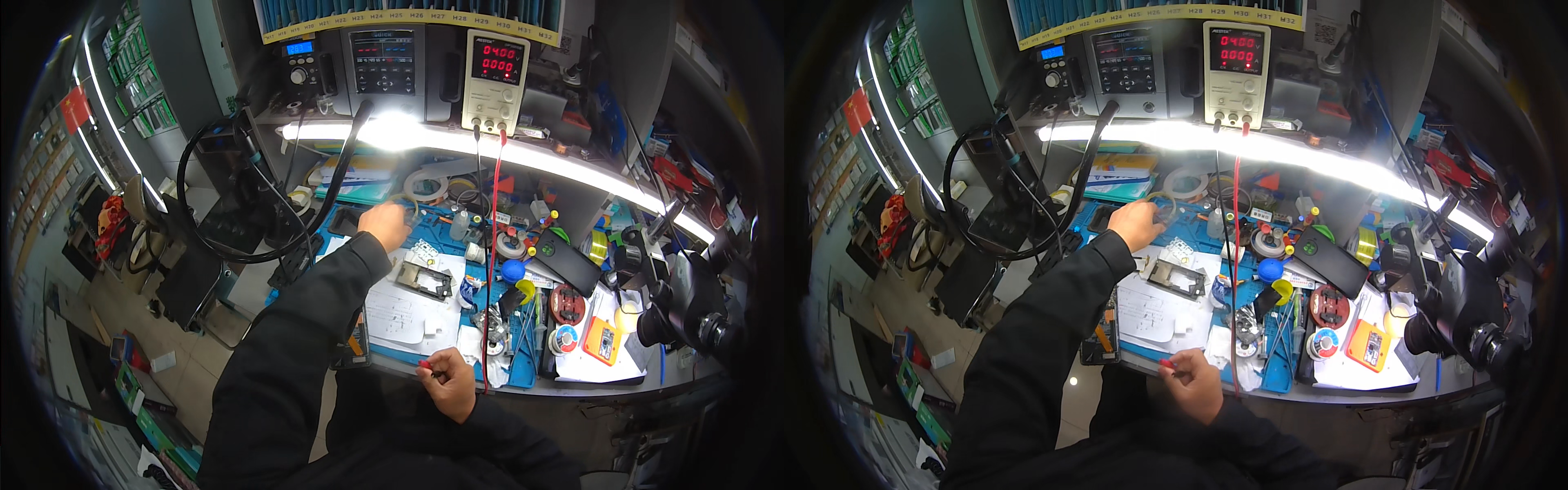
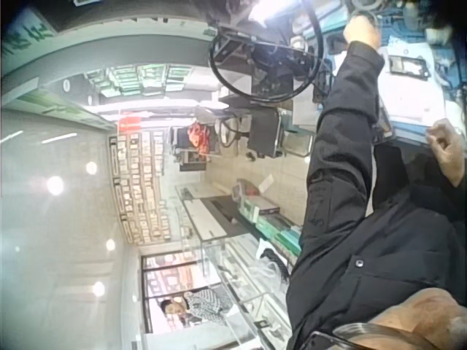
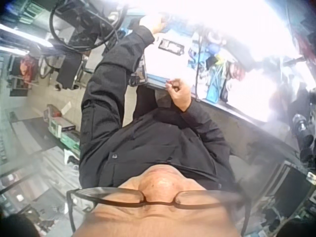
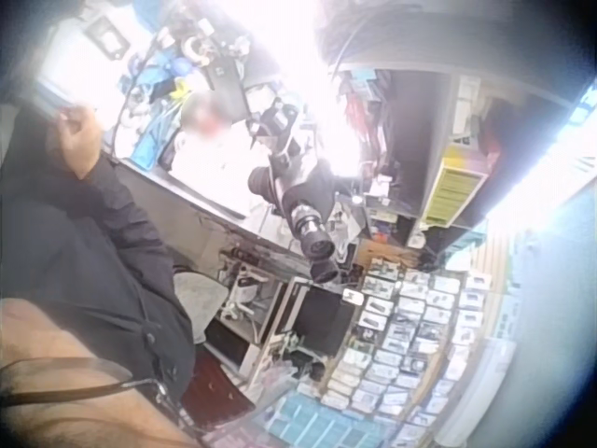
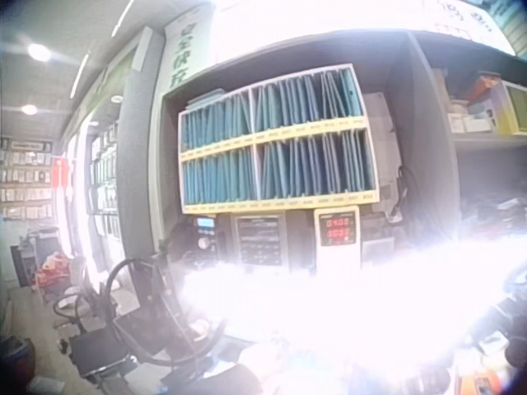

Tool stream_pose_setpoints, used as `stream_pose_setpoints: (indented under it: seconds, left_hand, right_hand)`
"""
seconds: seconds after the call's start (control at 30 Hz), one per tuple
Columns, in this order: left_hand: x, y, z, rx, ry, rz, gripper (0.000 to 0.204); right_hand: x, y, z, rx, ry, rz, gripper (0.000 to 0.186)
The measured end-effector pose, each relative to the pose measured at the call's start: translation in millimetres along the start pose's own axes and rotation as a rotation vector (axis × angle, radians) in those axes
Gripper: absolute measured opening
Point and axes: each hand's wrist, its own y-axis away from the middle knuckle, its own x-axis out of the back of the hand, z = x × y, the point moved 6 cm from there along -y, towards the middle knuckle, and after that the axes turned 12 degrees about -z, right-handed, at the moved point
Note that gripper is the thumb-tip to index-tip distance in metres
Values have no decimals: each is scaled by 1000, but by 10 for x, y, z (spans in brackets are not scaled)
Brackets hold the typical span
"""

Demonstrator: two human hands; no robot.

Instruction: The person uses a multimeter to test points on a disassembled mobile phone motherboard. They connect the probes to various contacts on the board, observe the meter readings, and adjust the probe positions while the phone remains open on the workbench.

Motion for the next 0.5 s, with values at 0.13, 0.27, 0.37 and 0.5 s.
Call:
stream_pose_setpoints:
  seconds: [0.13,0.27,0.37,0.5]
  left_hand:
    - [-191,-237,-176,65,-101,-81,39]
    - [-191,-277,-236,48,-170,-66,38]
    - [-54,-246,-199,1,-150,-34,40]
    - [213,-160,2,-23,19,-15,33]
  right_hand:
    - [-9,10,-28,77,125,-23,23]
    - [-3,-26,-42,32,103,-27,24]
    - [15,-35,-72,40,119,-66,24]
    - [33,-36,-43,27,35,-101,24]
